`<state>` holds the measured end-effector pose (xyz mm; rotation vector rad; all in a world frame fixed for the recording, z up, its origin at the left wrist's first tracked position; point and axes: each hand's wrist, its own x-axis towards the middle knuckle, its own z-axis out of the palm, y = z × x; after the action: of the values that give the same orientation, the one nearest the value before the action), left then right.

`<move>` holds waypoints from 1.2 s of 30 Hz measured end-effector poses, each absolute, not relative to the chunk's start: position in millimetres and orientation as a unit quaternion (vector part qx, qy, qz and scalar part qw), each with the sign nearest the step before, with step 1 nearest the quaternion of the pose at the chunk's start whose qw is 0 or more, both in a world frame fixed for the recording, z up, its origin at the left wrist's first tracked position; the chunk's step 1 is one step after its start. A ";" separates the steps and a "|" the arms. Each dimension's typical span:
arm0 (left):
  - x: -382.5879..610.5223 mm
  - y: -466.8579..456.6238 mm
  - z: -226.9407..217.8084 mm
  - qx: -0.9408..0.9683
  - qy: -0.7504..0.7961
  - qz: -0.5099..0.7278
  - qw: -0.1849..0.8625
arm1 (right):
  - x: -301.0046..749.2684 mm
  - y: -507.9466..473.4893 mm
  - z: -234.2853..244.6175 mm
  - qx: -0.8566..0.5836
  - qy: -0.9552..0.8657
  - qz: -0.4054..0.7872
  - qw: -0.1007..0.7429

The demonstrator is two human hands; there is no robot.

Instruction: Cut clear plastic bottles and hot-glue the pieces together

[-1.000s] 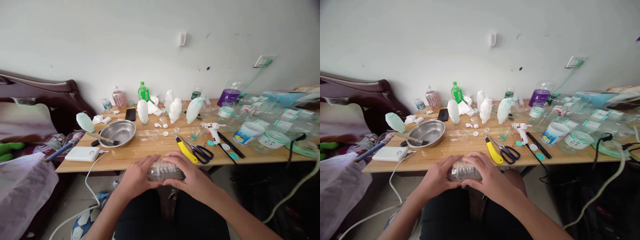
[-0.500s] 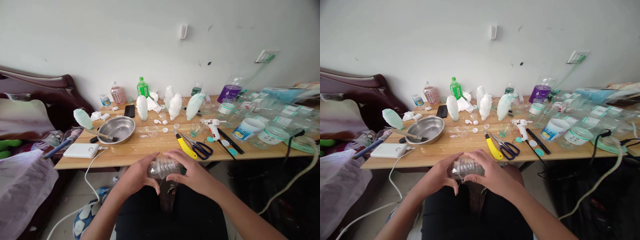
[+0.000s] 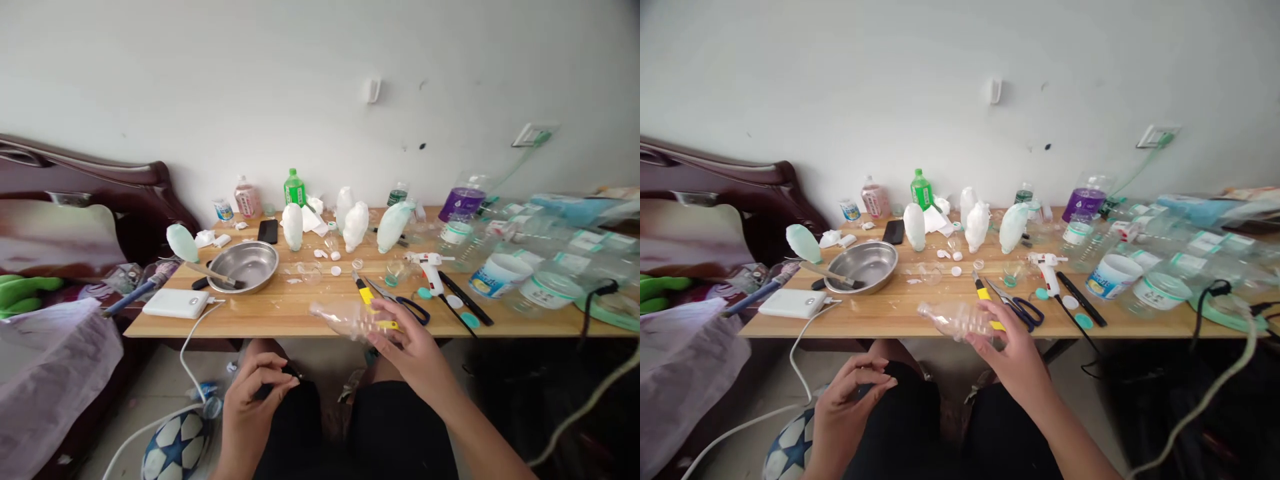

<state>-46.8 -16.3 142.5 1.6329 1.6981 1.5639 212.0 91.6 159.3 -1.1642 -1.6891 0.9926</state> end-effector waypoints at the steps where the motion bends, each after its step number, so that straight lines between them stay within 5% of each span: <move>1: -47.7 -13.5 138.7 0.539 0.595 0.570 0.177 | 214.0 89.3 158.4 -0.465 -0.668 0.403 0.417; 8: -25.1 -11.6 112.0 0.221 0.496 0.738 0.399 | 221.6 70.2 154.9 -0.474 -0.663 0.421 0.399; 13: -14.2 -9.4 106.2 0.059 0.440 0.730 0.520 | 223.2 68.8 150.2 -0.491 -0.650 0.412 0.407; 36: 59.6 -51.7 51.4 -0.001 0.510 0.608 0.609 | 273.5 39.6 140.2 -0.538 -0.621 0.374 0.430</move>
<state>59.6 -51.7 51.4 -0.0028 1.1776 1.4035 273.5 39.6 140.2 -1.3431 -1.5496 0.9339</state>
